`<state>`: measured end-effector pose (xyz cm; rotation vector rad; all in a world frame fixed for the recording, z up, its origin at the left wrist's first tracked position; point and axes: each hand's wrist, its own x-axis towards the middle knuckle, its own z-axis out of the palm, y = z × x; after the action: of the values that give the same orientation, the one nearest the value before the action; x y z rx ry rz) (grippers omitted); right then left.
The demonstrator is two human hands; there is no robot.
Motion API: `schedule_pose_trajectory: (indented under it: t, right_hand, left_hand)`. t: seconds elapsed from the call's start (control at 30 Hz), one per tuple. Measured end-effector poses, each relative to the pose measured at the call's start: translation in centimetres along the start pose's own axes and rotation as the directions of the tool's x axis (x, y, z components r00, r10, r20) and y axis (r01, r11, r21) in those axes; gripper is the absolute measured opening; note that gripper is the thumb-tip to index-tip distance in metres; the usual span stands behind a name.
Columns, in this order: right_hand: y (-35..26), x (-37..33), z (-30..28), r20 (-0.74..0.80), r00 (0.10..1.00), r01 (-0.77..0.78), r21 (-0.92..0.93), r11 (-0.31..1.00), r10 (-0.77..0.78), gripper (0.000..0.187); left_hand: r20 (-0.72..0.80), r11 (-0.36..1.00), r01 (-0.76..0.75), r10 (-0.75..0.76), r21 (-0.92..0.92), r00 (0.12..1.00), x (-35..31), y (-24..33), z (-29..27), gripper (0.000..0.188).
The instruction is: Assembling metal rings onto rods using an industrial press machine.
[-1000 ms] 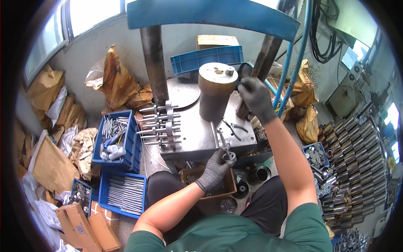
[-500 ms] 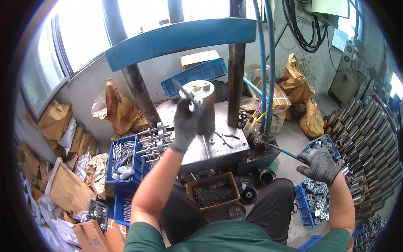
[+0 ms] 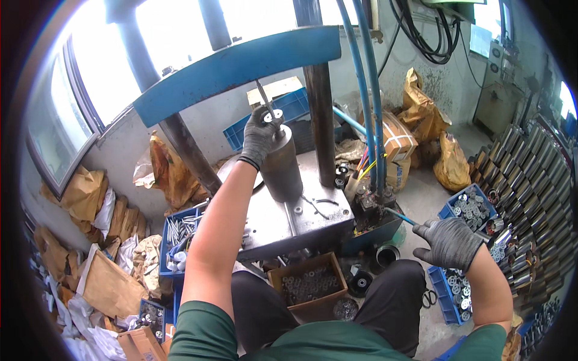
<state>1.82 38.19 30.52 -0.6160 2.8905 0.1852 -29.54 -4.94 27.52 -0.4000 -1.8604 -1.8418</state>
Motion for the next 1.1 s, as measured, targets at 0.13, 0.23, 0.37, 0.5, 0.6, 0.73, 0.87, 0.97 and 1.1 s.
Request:
schedule_pose_trajectory:
  t: [0.13, 0.23, 0.37, 0.5, 0.6, 0.73, 0.87, 0.97, 1.1]
  right_hand:
    - [-0.1, 0.1, 0.3, -0.008, 0.999, 0.036, 0.010, 0.999, -0.036, 0.052]
    - [-0.3, -0.2, 0.6, -0.006, 0.999, 0.041, 0.027, 0.999, -0.041, 0.047]
    - [-0.4, -1.0, 1.5, -0.086, 0.996, 0.015, 0.091, 0.996, -0.007, 0.041]
    - [-0.9, -2.3, 3.9, -0.092, 0.995, 0.046, 0.139, 0.989, -0.033, 0.034]
    - [-1.4, -3.3, 6.0, -0.079, 0.996, -0.017, 0.190, 0.982, 0.032, 0.021]
    - [-2.0, -4.4, 7.8, -0.037, 0.996, -0.071, 0.232, 0.970, 0.082, 0.016]
    - [-2.1, -4.5, 8.2, -0.090, 0.993, -0.052, 0.296, 0.954, 0.082, 0.016]
    - [-2.0, -4.3, 8.2, -0.117, 0.990, -0.035, 0.297, 0.954, 0.073, 0.017]
    - [-1.9, -4.2, 7.9, -0.091, 0.993, -0.047, 0.299, 0.953, 0.077, 0.016]
  left_hand:
    - [-0.007, 0.987, 0.122, -0.123, -0.104, 0.992, -0.3, 0.4, -0.3, 0.052]
    - [0.009, 0.996, 0.080, -0.080, -0.045, 0.997, -0.1, 0.3, -0.4, 0.052]
    - [0.024, 0.998, 0.062, -0.061, -0.009, 0.998, 0.5, -0.3, -0.6, 0.053]
    - [0.005, 0.991, -0.003, 0.002, 0.136, 1.000, 0.5, -0.4, -0.4, 0.050]
    - [0.014, 0.988, -0.061, 0.059, 0.145, 0.998, 0.0, 0.0, -0.2, 0.050]
    - [0.034, 0.954, -0.119, 0.114, 0.274, 0.993, -0.3, 0.8, -0.2, 0.052]
    - [0.000, 0.914, -0.049, 0.054, 0.402, 0.999, -0.5, 1.2, -0.2, 0.054]
    - [0.015, 0.911, -0.077, 0.078, 0.406, 0.997, -0.7, 1.5, 0.0, 0.054]
    - [0.038, 0.987, 0.044, -0.051, 0.156, 0.998, -1.2, 2.0, 0.3, 0.054]
